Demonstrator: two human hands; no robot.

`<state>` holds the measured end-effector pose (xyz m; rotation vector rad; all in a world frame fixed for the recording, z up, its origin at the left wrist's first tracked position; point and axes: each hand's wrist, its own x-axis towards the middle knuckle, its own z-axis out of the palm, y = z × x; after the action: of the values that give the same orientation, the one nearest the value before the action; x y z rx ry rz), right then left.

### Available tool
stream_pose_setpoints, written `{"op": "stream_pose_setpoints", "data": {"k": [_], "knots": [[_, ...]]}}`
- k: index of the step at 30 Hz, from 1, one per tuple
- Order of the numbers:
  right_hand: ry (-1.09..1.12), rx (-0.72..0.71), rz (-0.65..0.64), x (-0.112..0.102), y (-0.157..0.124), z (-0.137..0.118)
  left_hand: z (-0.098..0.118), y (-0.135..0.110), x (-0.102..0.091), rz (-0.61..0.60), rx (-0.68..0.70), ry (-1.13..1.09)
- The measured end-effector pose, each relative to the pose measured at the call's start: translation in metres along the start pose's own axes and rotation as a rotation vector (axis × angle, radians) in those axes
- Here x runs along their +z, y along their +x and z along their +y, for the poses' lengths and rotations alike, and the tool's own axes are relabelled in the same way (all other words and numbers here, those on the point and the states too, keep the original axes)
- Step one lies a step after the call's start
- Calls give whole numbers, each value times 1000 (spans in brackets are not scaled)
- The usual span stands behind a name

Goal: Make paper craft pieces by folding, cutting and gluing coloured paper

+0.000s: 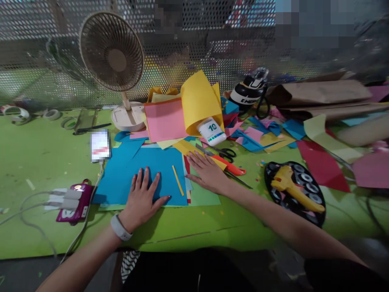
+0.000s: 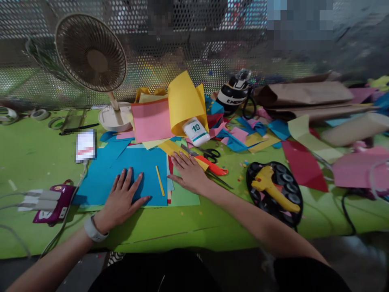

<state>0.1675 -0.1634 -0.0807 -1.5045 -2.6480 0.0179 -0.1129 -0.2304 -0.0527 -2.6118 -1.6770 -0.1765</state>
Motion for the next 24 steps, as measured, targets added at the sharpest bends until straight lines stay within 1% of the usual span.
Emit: {"op": "stream_pose_setpoints", "data": {"k": [3,4,6,7,9,11,13,15,17,19,22,24], "knots": [[12,-8,71,-5,1,-2,15,9,-2,-13,-50,42],[25,-38,107,-8,0,-5,20,12,-3,-21,-63,50],[72,-162,150,-13,-3,-14,29,18,-4,-26,-81,57],[101,-245,145,-15,-6,-19,31,19,-4,-29,-81,56],[149,-392,91,-15,-10,-27,29,19,-4,-32,-65,44],[162,-441,41,-12,-15,-33,20,13,-3,-29,-21,21],[147,-433,22,-7,-18,-35,7,5,-3,-21,52,-10],[128,-423,21,-4,-20,-33,-4,-3,-3,-14,77,-28],[112,-405,23,-2,-20,-27,-11,-8,-3,-15,98,-38],[99,-357,20,-1,-19,-16,-13,-11,-2,-17,113,-44],[72,-216,22,-2,-17,2,-12,-13,0,-10,121,-51],[61,-134,55,-6,-18,8,-11,-14,1,-1,122,-49]]}}
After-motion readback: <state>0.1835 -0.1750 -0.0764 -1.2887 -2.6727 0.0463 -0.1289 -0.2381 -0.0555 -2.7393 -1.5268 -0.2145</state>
